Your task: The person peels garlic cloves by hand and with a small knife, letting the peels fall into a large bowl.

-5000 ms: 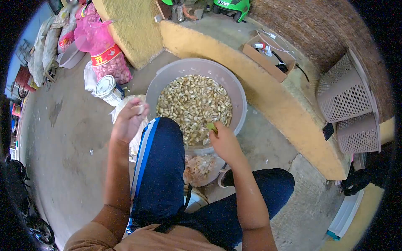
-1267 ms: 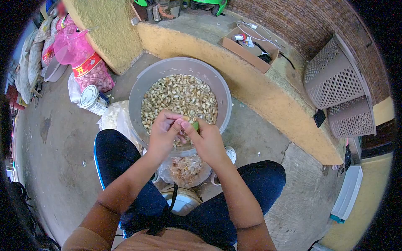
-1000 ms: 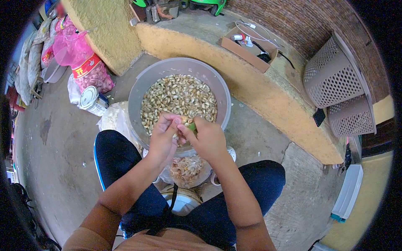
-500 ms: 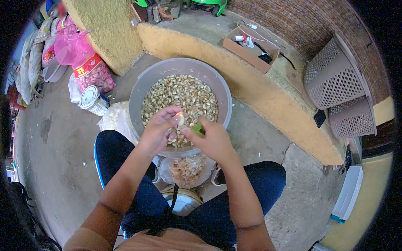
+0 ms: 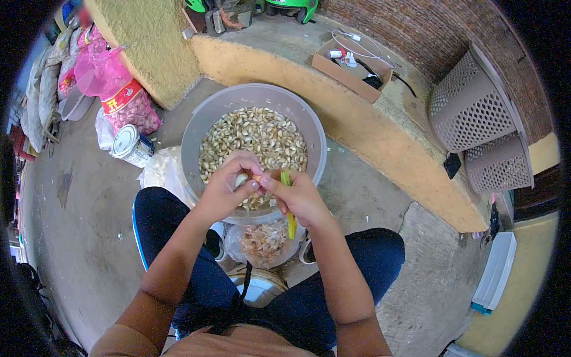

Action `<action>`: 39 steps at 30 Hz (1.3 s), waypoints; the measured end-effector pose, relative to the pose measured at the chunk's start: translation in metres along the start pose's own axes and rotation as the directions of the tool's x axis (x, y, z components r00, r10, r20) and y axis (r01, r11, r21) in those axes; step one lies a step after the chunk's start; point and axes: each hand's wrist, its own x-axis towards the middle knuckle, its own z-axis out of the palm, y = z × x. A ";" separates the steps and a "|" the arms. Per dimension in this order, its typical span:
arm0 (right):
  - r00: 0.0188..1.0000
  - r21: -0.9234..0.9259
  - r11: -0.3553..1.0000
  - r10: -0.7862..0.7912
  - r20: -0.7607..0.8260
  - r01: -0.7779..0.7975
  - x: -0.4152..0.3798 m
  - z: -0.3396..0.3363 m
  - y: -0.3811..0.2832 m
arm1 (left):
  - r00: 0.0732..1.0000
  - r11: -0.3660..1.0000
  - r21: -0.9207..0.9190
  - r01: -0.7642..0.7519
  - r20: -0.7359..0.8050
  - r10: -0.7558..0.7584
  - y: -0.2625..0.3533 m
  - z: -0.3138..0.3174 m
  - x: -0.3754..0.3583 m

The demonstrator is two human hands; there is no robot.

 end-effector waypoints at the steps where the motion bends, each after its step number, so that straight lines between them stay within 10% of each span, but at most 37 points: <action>1: 1.000 -0.016 1.000 -0.017 0.004 0.017 0.001 -0.001 0.001 | 0.995 0.987 -0.133 0.094 -0.019 -0.098 0.006 0.001 -0.001; 14: 0.995 -0.136 0.986 -0.096 0.038 0.100 -0.001 -0.007 0.000 | 0.949 0.811 -0.496 0.310 0.109 -0.296 0.000 -0.008 -0.002; 20: 0.996 -0.114 0.989 -0.093 0.012 0.094 -0.003 -0.004 -0.002 | 0.849 0.254 -0.877 0.408 0.262 -0.458 -0.008 0.005 -0.009; 23: 0.978 -0.385 0.917 -0.163 -0.132 0.101 0.004 -0.004 0.007 | 0.797 0.562 -0.692 0.453 0.032 -0.604 -0.009 0.012 -0.006; 25: 0.930 -0.632 0.767 -0.306 -0.205 0.113 0.008 -0.004 0.016 | 0.939 0.957 -0.018 0.289 -0.189 -0.287 -0.019 0.010 -0.007; 26: 0.925 -0.658 0.743 -0.323 -0.199 0.118 0.009 -0.003 0.018 | 0.979 0.920 0.363 0.146 -0.187 -0.082 -0.023 0.009 -0.008; 29: 0.918 -0.708 0.692 -0.359 -0.168 0.141 0.008 -0.001 0.019 | 0.917 0.873 0.281 0.398 -0.153 -0.368 0.005 0.009 -0.004; 39: 0.978 -0.327 0.942 -0.133 -0.162 0.073 0.008 -0.007 0.012 | 0.843 0.766 -0.368 0.527 0.114 -0.526 0.000 -0.006 -0.001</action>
